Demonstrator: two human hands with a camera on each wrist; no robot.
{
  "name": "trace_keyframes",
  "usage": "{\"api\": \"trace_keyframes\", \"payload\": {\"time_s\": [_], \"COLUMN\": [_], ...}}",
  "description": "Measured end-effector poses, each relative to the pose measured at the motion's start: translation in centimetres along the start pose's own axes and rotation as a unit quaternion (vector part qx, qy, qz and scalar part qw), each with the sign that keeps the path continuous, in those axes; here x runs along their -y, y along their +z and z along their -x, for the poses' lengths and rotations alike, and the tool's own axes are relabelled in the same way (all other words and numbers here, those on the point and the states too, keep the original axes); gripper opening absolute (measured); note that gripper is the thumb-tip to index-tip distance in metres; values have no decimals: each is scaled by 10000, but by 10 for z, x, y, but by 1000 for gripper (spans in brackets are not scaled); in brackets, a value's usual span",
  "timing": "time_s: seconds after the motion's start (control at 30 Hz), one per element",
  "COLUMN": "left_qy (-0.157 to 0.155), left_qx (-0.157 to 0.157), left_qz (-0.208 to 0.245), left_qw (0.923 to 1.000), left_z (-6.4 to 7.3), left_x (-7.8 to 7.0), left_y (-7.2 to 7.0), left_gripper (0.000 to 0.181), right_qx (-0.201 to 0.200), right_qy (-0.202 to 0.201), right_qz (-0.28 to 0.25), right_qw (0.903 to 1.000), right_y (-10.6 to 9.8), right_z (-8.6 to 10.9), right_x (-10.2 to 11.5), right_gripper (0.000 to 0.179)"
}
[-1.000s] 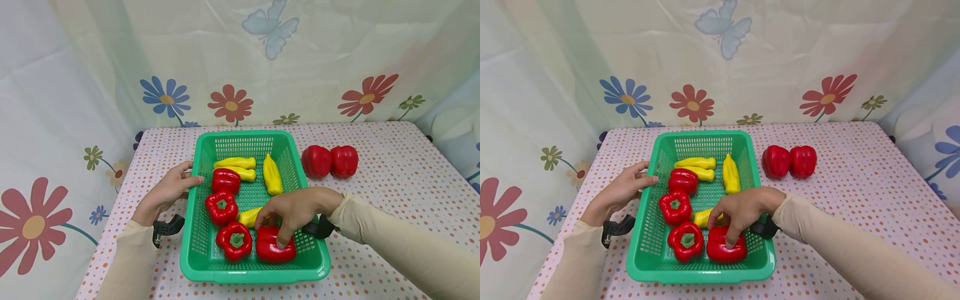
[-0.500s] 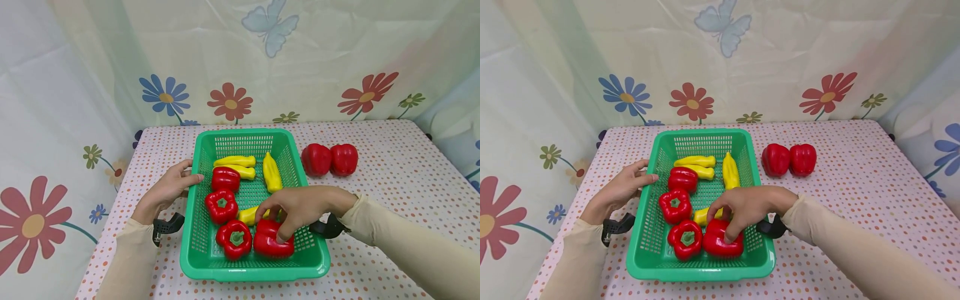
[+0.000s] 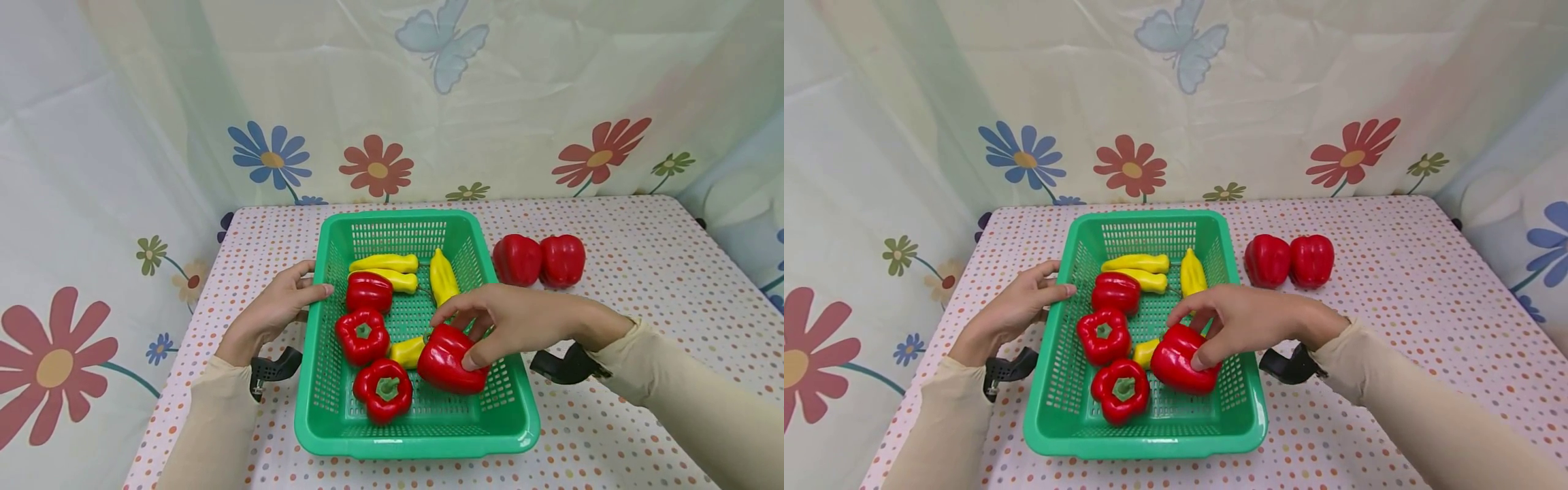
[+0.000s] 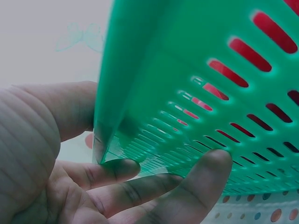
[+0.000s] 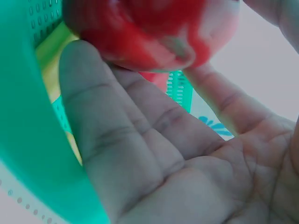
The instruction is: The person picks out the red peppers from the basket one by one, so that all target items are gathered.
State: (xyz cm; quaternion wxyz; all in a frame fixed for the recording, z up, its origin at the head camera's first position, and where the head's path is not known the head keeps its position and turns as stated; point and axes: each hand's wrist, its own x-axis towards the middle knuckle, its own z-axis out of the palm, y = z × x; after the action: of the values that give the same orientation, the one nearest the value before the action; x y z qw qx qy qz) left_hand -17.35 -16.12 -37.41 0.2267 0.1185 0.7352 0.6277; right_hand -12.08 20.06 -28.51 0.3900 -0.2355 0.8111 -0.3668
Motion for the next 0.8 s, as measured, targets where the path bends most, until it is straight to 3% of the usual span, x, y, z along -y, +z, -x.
{"api": "trace_keyframes", "payload": {"time_s": [0.2, 0.43, 0.8], "left_qy": [-2, 12, -32], "left_qx": [-12, -3, -53], "left_qz": [-46, -53, -67], "left_qw": [10000, 10000, 10000], "left_z": [0, 0, 1], "left_x": [-1, 0, -1], "left_y": [0, 0, 1], "left_gripper": [55, 55, 55], "right_qx": [-435, -914, -1702], "right_qy": [-268, -303, -401], "right_qz": [-239, -434, -801], "right_qw": [9984, 9944, 9813], "right_y": [-4, -9, -10], "right_z": [11, 23, 39], "right_x": [-4, -12, -27], "right_gripper": [64, 68, 73]}}
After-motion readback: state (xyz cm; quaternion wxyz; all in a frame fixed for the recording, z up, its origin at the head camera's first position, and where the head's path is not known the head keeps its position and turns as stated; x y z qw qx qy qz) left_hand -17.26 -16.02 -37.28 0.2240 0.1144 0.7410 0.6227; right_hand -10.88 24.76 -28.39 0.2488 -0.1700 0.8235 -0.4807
